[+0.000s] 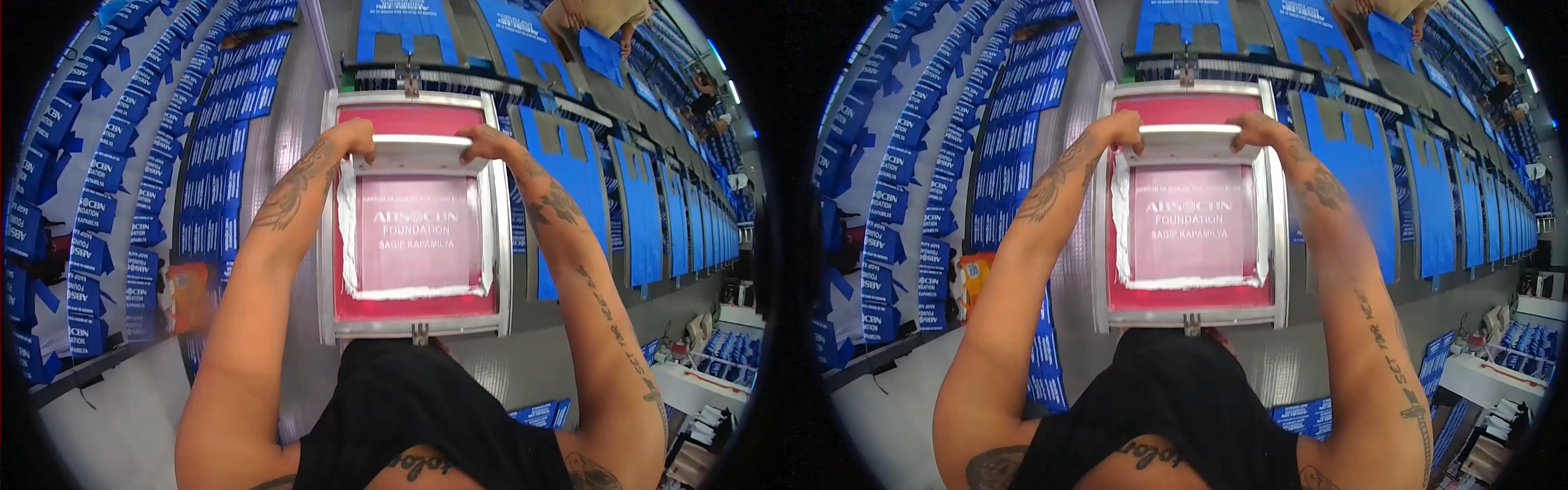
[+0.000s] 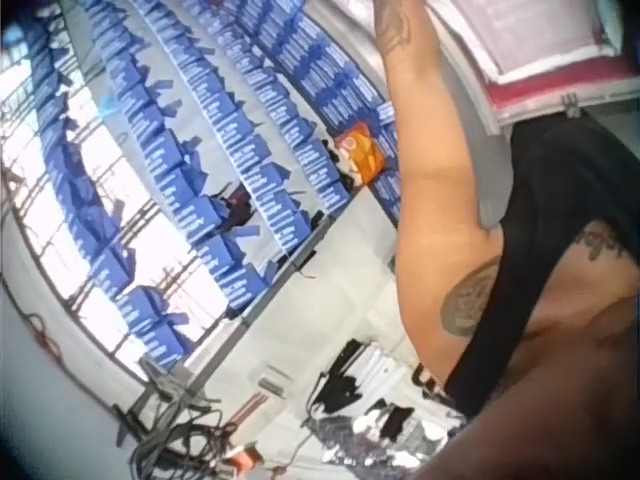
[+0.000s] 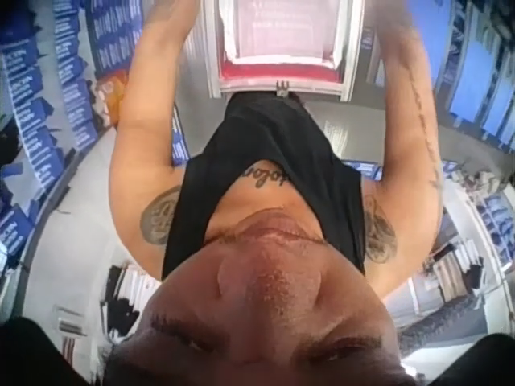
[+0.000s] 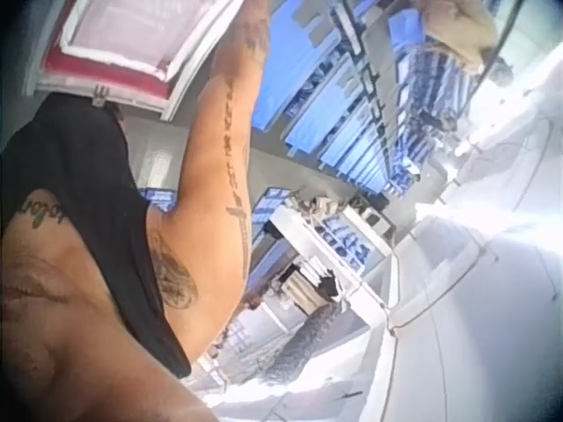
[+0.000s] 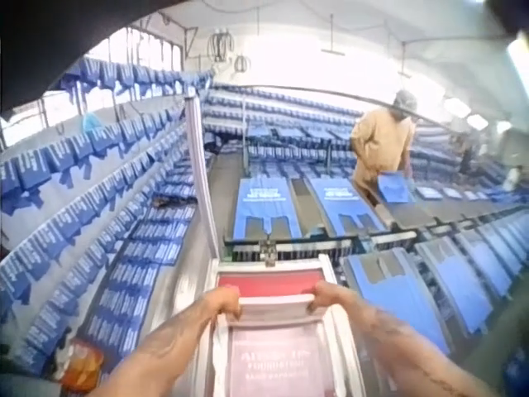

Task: The recorder is screen printing white ink onto blue fabrics at an industrial station using a squeegee and a printing press.

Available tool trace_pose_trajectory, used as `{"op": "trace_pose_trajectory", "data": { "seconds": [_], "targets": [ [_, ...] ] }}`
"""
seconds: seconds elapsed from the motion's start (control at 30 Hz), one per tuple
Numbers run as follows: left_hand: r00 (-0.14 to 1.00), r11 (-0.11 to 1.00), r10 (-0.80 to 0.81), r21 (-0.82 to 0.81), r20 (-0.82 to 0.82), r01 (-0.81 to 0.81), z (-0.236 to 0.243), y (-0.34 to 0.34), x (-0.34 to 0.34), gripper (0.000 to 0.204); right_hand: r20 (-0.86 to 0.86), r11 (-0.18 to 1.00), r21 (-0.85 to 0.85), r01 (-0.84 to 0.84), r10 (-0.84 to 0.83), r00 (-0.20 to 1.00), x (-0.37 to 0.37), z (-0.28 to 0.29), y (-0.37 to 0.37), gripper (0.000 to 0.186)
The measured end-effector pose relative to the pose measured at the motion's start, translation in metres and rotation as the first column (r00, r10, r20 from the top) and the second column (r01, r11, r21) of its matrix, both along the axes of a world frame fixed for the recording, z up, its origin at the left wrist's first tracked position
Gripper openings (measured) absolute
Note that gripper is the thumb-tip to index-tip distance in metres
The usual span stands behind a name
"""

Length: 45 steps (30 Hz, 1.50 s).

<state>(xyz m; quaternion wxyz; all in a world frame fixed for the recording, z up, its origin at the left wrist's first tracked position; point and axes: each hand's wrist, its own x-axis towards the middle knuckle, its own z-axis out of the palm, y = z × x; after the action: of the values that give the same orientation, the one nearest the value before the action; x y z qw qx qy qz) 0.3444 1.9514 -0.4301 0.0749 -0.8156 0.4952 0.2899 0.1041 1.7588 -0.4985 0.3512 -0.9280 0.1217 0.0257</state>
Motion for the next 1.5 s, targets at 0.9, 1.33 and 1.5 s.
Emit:
{"op": "trace_pose_trajectory", "data": {
  "seconds": [0.9,1.33,1.5],
  "targets": [
    [0.229,0.560,0.687,0.303,-0.690,-0.771,-0.118,0.308,-0.339,0.051,-0.127,0.971,-0.163,-0.175,0.156,0.980,0.096,0.007,0.014,0.049],
    [0.358,0.375,0.755,-0.086,-0.550,-0.923,-0.019,0.265,-0.386,0.054,-0.082,0.974,0.054,-0.222,0.226,0.971,0.108,0.024,-0.015,0.056],
    [0.368,0.375,0.706,-0.122,-0.605,-0.919,-0.048,0.283,-0.387,0.049,-0.066,0.972,-0.006,-0.233,0.232,0.970,0.104,0.021,0.001,0.057]
  ]
}}
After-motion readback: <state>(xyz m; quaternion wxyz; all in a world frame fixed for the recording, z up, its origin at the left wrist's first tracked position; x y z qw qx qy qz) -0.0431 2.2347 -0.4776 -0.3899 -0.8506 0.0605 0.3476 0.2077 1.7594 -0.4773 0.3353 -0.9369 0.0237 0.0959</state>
